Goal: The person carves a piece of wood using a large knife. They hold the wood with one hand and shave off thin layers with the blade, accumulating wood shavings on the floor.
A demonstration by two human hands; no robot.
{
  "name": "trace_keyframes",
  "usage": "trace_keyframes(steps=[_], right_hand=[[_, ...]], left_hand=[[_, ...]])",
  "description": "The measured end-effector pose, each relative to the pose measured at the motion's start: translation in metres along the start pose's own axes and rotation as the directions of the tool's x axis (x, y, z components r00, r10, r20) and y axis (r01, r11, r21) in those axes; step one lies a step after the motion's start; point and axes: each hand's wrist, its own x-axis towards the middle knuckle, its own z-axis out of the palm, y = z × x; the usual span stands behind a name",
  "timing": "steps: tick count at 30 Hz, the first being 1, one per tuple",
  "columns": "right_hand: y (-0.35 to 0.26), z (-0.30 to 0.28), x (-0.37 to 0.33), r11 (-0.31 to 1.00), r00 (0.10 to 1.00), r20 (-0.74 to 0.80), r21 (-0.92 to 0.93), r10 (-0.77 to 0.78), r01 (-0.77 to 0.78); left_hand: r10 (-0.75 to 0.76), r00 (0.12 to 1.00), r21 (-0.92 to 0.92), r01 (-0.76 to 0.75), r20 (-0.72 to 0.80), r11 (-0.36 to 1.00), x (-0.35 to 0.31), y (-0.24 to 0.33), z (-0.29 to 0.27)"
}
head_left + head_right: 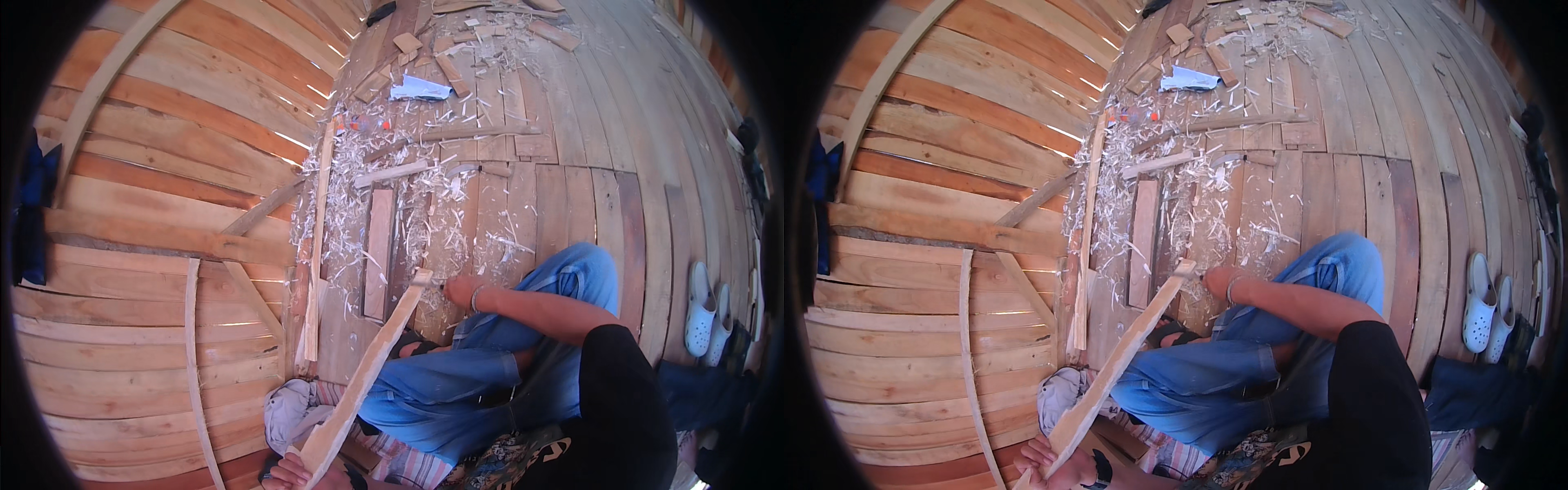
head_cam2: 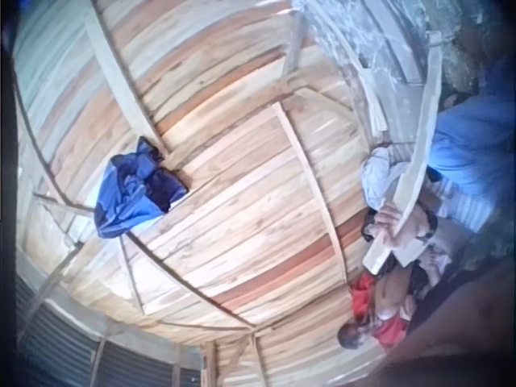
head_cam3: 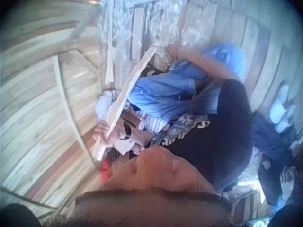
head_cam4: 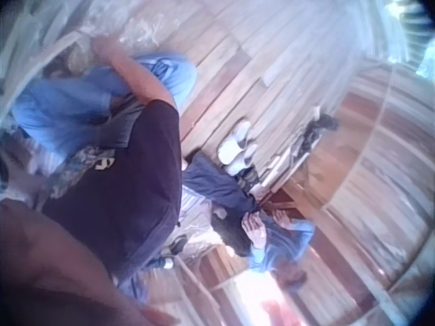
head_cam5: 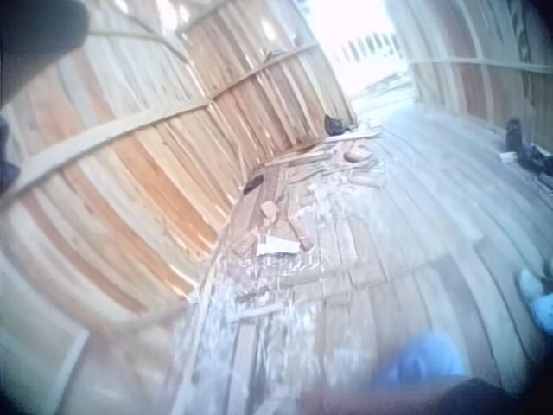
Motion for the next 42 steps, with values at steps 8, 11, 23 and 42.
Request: trace_keyframes(steps=[8,11,23,42], right_hand=[[-0.041,-0.033,-0.025,0.994,0.994,-0.014,0.0,0.109,-0.109],[-0.002,-0.022,-0.017,0.952,0.953,-0.018,0.05,0.303,-0.302],[-0.025,-0.02,-0.016,0.984,0.983,-0.057,0.036,0.174,-0.173],[-0.022,-0.014,-0.01,0.993,0.992,-0.047,0.02,0.116,-0.115]], left_hand=[[0.012,0.999,-0.007,-0.012,-0.053,1.0,-0.002,-0.003,0.002],[-0.034,0.999,-0.048,0.033,-0.021,0.998,-0.002,-0.005,0.002],[0.019,1.0,-0.034,-0.02,-0.007,0.999,-0.004,-0.001,0.004],[0.024,0.999,-0.016,-0.023,0.046,1.0,-0.007,-0.003,0.014]])
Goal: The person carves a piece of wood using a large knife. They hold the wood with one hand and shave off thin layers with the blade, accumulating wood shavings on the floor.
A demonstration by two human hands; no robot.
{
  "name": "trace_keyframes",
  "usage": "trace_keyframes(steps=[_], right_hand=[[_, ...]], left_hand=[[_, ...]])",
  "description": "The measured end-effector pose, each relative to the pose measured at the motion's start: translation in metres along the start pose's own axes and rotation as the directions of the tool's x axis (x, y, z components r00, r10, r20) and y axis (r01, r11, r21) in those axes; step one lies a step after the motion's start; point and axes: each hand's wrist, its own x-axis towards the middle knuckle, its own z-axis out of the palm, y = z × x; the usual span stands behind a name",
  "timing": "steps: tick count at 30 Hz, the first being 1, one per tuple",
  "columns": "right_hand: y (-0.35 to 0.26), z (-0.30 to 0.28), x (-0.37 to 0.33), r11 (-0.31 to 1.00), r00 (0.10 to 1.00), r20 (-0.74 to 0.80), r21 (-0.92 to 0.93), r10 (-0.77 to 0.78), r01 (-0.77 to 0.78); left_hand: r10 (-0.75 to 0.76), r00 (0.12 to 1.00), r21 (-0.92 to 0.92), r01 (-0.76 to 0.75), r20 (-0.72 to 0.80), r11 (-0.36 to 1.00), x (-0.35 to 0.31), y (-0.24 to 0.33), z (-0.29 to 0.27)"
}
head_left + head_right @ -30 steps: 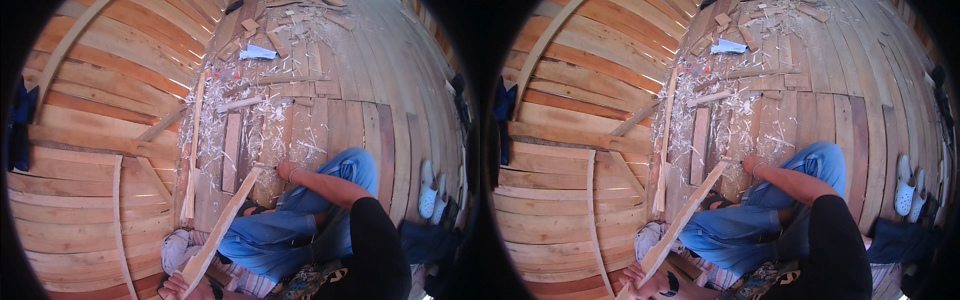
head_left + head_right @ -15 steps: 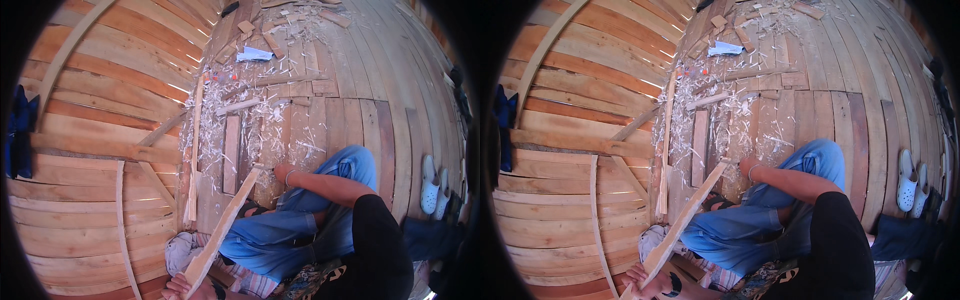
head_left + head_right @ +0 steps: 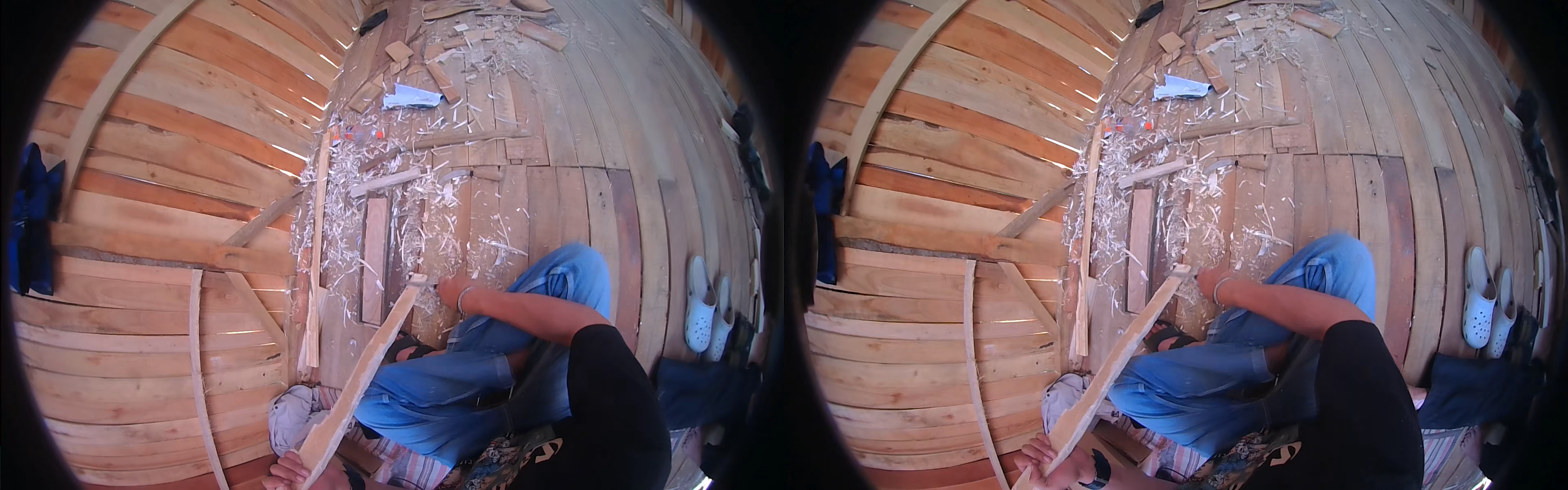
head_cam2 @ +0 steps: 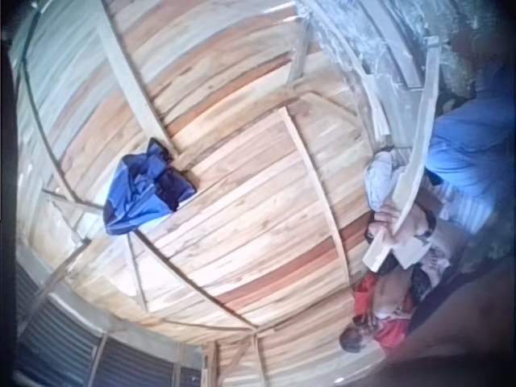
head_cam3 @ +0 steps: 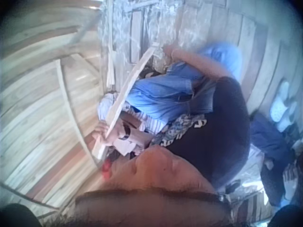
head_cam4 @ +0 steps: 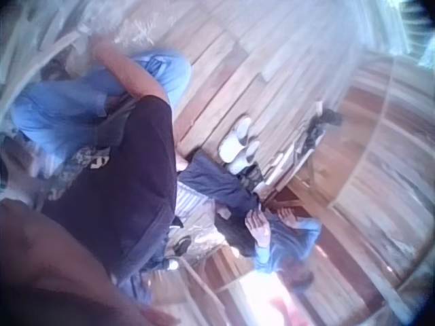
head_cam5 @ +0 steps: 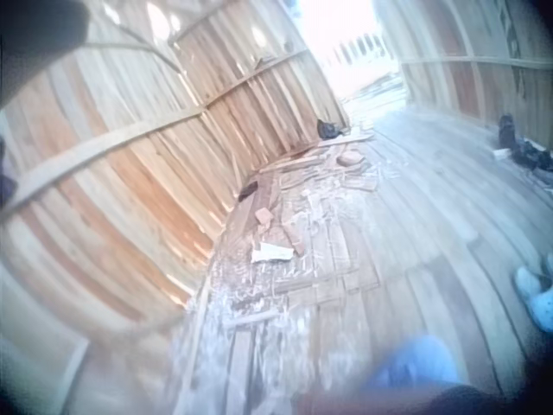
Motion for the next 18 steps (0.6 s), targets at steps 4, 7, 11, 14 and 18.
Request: trace_keyframes(steps=[4,7,11,14,18], right_hand=[[0.032,0.025,0.016,0.96,0.971,-0.074,0.183,0.227,-0.211],[0.016,0.014,0.021,0.999,1.0,0.007,-0.022,0.027,-0.027],[0.005,0.008,0.008,0.983,0.994,0.022,0.151,0.106,-0.108],[0.018,0.002,0.014,0.986,0.993,0.039,0.12,0.116,-0.12],[0.022,0.006,0.004,0.99,0.998,0.005,0.127,0.055,-0.056]], left_hand=[[-0.022,1.0,-0.059,0.023,0.016,0.998,-0.004,-0.003,0.01],[-0.017,0.999,-0.023,0.018,0.03,1.0,-0.003,0.003,0.01],[-0.015,1.0,-0.018,0.015,0.017,1.0,-0.003,0.003,0.003],[-0.039,0.998,-0.023,0.041,0.058,0.999,0.002,0.001,-0.001],[-0.025,0.999,-0.01,0.025,0.026,1.0,0.001,0.0,-0.004]])
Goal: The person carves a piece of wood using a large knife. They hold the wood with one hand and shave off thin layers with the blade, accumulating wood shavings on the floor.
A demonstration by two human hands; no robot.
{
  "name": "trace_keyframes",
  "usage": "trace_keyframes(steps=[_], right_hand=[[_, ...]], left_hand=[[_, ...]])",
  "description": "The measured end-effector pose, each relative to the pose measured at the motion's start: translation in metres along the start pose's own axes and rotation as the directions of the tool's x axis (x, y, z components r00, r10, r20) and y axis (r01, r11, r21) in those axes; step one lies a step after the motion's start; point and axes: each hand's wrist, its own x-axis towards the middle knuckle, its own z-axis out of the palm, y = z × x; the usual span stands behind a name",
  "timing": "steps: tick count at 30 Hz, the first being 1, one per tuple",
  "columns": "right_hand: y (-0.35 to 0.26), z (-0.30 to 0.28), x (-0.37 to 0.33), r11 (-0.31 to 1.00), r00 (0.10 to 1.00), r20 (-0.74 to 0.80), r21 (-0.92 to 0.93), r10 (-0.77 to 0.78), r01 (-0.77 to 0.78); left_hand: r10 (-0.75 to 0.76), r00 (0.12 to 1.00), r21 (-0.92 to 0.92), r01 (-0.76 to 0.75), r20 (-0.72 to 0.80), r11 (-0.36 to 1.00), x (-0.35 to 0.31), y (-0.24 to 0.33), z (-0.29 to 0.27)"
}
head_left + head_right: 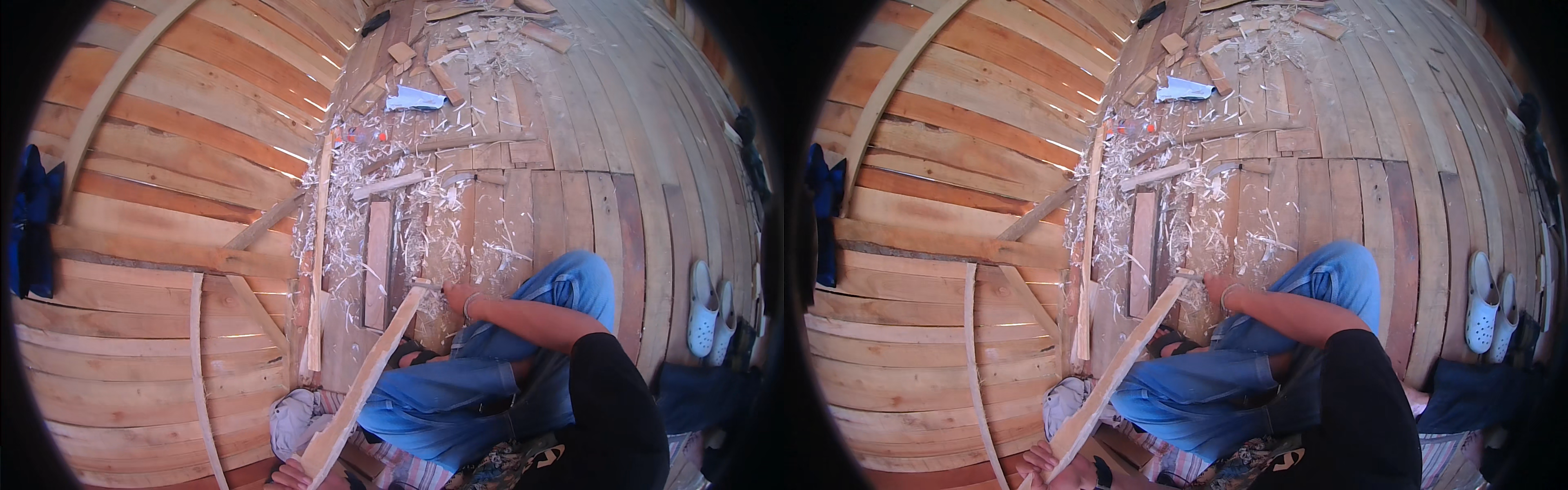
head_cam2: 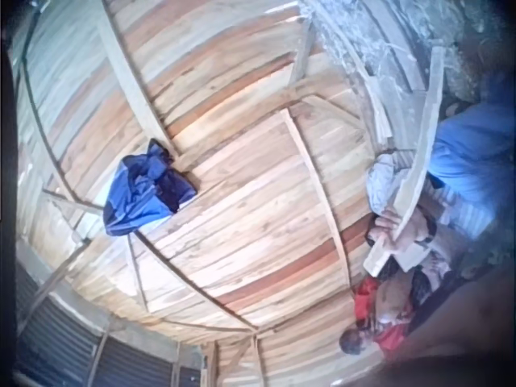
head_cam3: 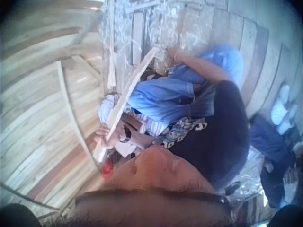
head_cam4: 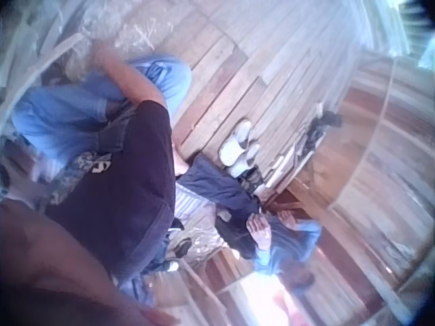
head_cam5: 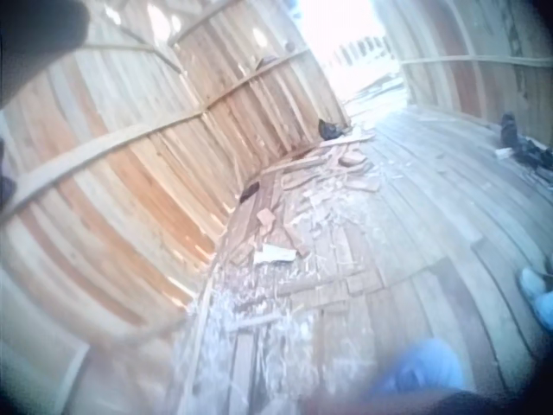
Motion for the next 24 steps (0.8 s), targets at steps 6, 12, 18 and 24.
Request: trace_keyframes(steps=[6,12,18,24], right_hand=[[-0.024,-0.018,-0.005,0.998,0.999,0.035,-0.057,-0.01,0.012],[-0.029,-0.014,-0.005,0.997,0.997,0.027,0.005,-0.071,0.071],[-0.036,-0.005,-0.007,0.991,0.989,0.057,-0.01,-0.133,0.134],[-0.037,-0.015,-0.007,0.991,0.993,0.078,-0.1,-0.087,0.094]], left_hand=[[0.003,1.0,-0.025,-0.003,0.012,1.0,0.008,-0.003,-0.005],[0.004,0.999,-0.035,-0.003,0.037,0.999,0.009,-0.002,-0.011],[0.021,1.0,0.003,-0.021,-0.005,1.0,0.009,-0.003,-0.007],[0.013,0.999,0.019,-0.012,-0.036,1.0,0.012,-0.002,-0.005]])
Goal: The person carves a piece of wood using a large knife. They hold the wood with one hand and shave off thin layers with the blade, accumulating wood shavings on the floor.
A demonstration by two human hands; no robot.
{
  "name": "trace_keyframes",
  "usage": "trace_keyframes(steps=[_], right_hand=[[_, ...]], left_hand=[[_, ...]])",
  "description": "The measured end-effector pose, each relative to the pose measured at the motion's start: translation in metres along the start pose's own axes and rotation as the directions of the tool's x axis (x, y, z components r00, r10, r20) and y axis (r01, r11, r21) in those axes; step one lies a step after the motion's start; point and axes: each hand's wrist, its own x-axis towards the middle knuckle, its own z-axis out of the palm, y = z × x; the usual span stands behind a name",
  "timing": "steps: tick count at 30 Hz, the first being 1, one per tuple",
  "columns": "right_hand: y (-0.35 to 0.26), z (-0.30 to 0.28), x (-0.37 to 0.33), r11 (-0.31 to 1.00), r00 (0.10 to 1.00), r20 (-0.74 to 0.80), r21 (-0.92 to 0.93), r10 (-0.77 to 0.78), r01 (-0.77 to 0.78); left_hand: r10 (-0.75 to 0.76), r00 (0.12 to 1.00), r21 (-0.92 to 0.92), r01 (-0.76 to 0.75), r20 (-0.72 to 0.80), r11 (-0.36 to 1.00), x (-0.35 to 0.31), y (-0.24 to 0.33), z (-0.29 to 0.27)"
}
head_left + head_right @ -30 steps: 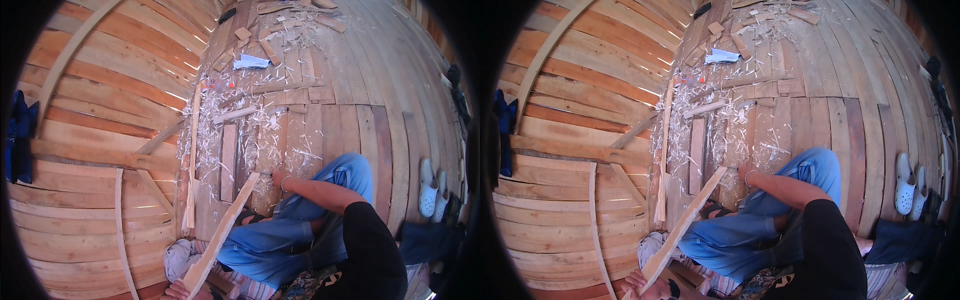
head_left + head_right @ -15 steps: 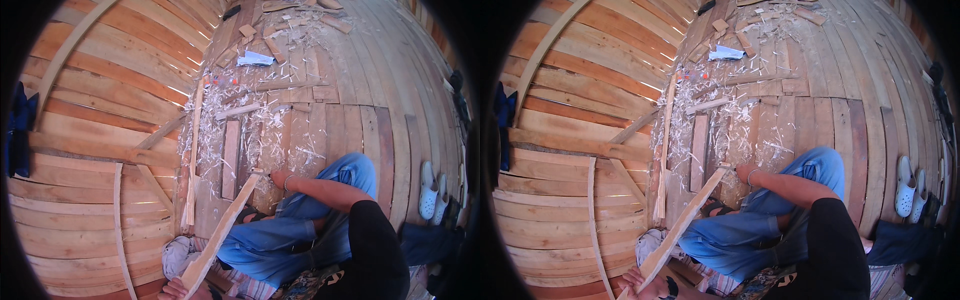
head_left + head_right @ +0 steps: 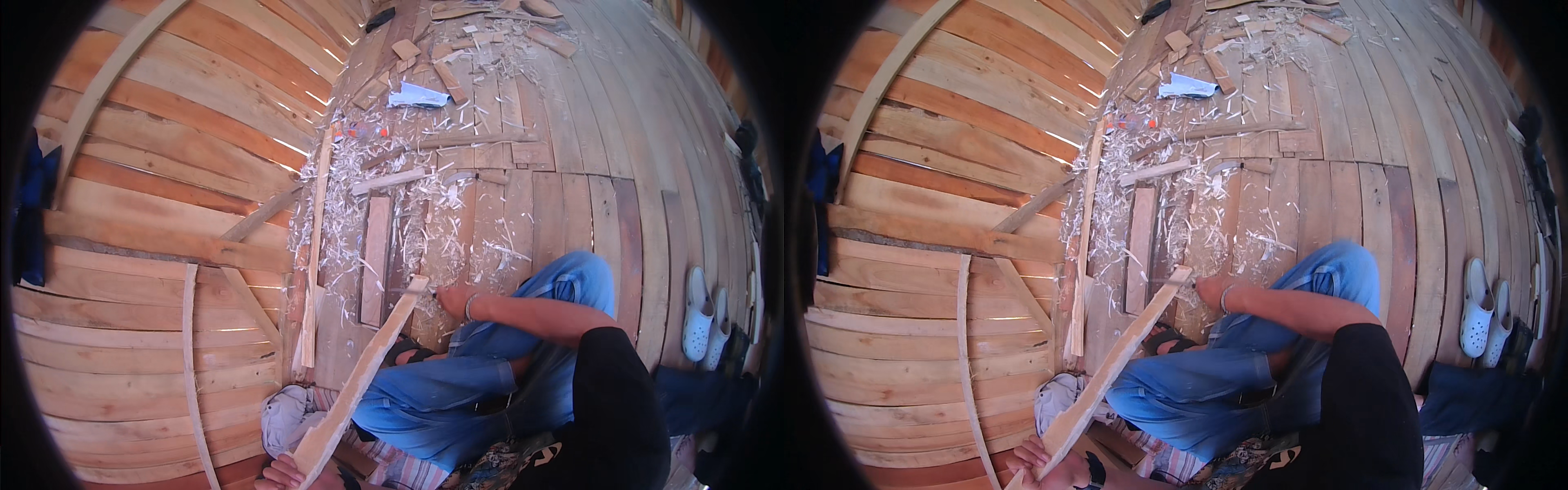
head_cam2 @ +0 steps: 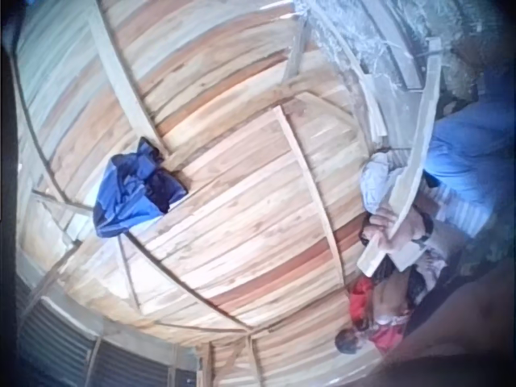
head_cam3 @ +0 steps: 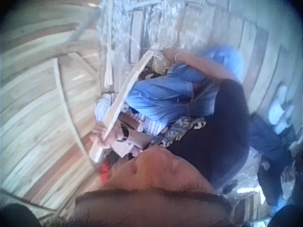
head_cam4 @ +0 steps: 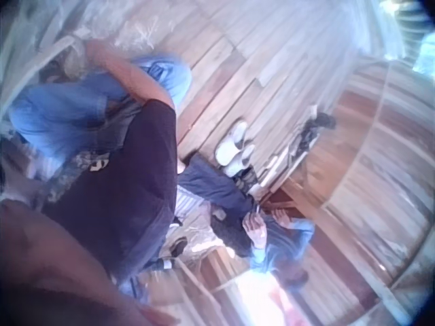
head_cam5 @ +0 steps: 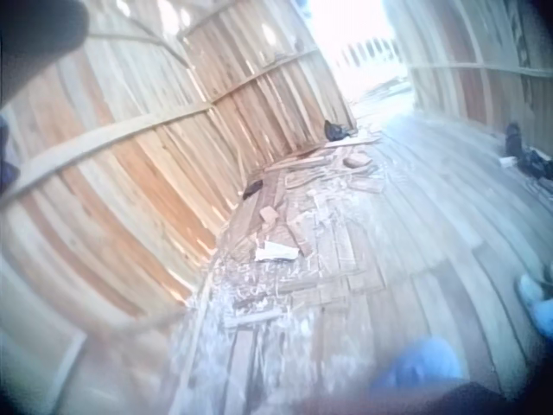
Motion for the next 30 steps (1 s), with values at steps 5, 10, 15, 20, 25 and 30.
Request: trace_keyframes(steps=[5,10,15,20,25,30], right_hand=[[0.048,0.026,0.008,0.993,0.993,-0.05,0.046,0.11,-0.108],[0.024,-0.002,0.007,0.999,0.998,-0.036,0.017,0.052,-0.051],[0.011,0.004,0.001,0.996,0.994,-0.05,0.015,0.092,-0.092],[0.022,0.017,-0.001,0.999,0.997,-0.059,0.009,0.053,-0.052],[0.033,-0.002,0.017,0.989,0.984,-0.094,0.022,0.15,-0.149],[0.017,0.012,0.011,0.979,0.979,-0.081,0.094,0.186,-0.179]], left_hand=[[-0.037,0.999,-0.038,0.038,0.02,0.999,-0.004,-0.008,0.005],[-0.022,1.0,-0.028,0.022,0.01,0.999,-0.002,0.0,-0.004],[-0.011,1.0,-0.033,0.011,-0.005,0.999,-0.003,-0.001,0.004],[-0.019,0.999,-0.029,0.02,0.037,0.999,-0.004,-0.001,0.006],[0.011,0.999,-0.059,-0.008,0.051,0.998,-0.005,-0.009,0.006],[-0.003,0.997,-0.065,0.008,0.073,0.998,-0.005,-0.003,0.008]])
